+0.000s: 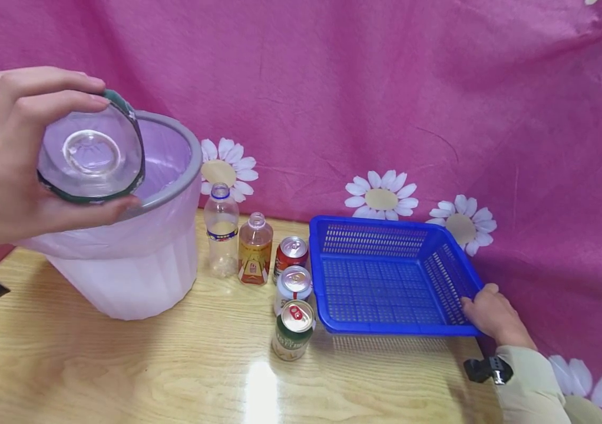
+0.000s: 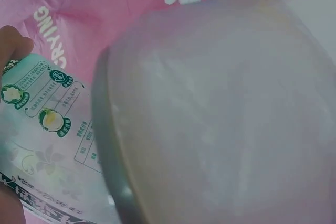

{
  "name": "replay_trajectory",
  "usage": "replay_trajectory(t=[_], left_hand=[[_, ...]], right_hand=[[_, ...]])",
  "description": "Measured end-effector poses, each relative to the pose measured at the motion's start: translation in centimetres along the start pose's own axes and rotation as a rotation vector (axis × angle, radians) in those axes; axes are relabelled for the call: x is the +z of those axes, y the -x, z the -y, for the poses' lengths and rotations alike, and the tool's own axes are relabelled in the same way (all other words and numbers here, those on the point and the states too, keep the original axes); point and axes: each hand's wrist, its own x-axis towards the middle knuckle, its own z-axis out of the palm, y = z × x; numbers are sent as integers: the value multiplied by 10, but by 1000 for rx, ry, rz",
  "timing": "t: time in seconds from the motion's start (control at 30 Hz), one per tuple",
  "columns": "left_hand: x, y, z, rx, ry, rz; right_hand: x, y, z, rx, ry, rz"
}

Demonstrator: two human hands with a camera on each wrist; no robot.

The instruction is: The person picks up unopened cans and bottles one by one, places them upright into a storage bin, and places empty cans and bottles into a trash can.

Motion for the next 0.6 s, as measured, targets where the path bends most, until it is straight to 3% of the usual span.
replay_trajectory(t=[0.07,0.23,0.3,0.33,0.47,0.6], left_hand=[[-9,-6,-12,-29,4,-2],[-46,-38,-81,-62,27,-8],[-55,-48,-101,-55,16,2],[-58,-51,-110,-81,26,6],[-65,-56,-128,-145,1,56],[-66,-53,-129,-177,-25,96]], right_hand=[[-1,1,0,-3,-1,-5],[-1,5,0,3,3,-7],[-1,5,1,10,1,-2],[-1,5,2,14,0,-2],[0,6,3,31,-5,3],[0,7,3,2,4,-27]])
